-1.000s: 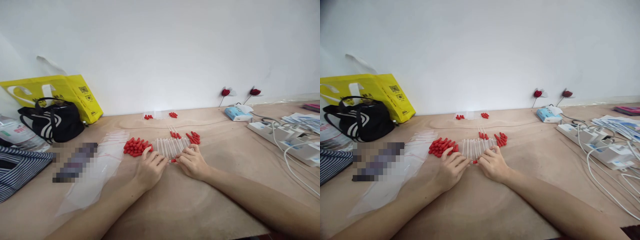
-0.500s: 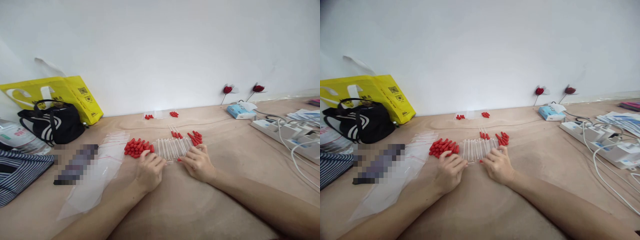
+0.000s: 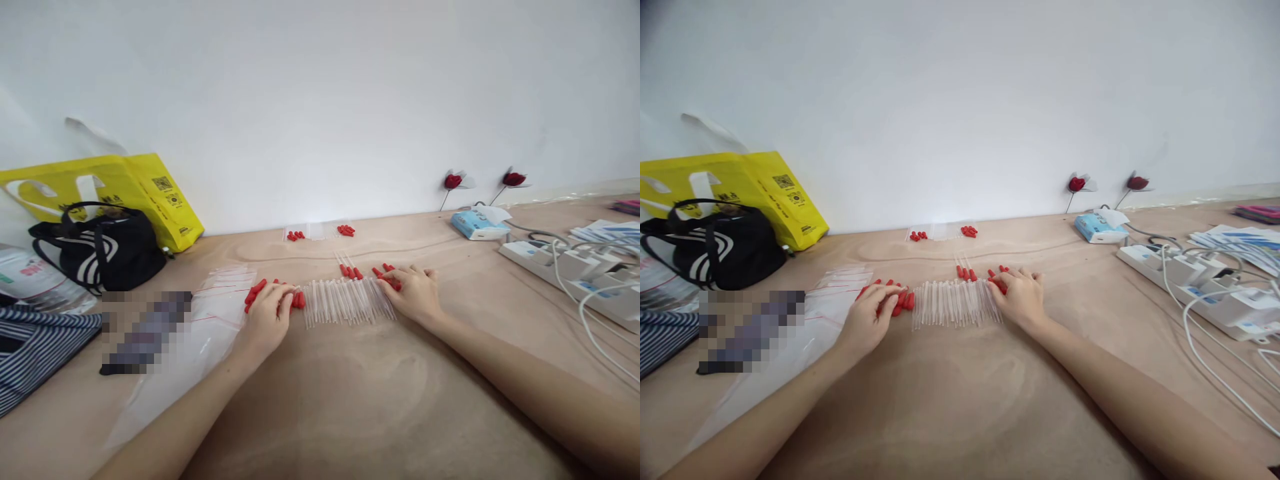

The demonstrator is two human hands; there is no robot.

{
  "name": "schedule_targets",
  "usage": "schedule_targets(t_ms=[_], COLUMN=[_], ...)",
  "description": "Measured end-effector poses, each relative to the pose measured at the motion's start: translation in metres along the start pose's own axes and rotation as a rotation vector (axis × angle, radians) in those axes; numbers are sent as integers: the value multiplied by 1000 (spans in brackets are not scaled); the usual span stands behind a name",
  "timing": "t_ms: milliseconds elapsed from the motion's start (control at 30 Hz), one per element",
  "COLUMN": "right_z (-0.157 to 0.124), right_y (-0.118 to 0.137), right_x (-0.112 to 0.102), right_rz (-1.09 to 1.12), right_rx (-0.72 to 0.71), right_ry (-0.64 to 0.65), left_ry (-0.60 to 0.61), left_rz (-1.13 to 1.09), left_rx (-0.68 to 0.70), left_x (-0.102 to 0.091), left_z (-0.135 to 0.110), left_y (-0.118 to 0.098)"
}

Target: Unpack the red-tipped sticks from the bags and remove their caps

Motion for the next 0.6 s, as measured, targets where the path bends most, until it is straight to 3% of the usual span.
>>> schedule_targets(t_ms=[133, 300, 467, 600], right_z=[27, 62, 71, 69], right_y=[-11, -11, -7, -6], right_x=[10, 28, 47, 47], right_rz=[-19, -15, -57, -110], right_rx=[164, 359, 386, 367], right_ry=[199, 343, 447, 423], left_ry=[158, 403, 465, 484], left_rz=[-118, -52, 26, 62], left_rx=[-216, -366, -385, -393], left_x=[7, 32, 45, 52], left_z=[23, 45, 56, 59], left_y=[13, -3, -14, -12])
Point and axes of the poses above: each hand's wrist, its own z-axis towards the middle knuckle, its own x-axis out of the palm, y = z × x, the point moved 5 cm from there along z, towards the middle knuckle, and after that the axes turned 9 degrees about y, right-handed, at the moved point
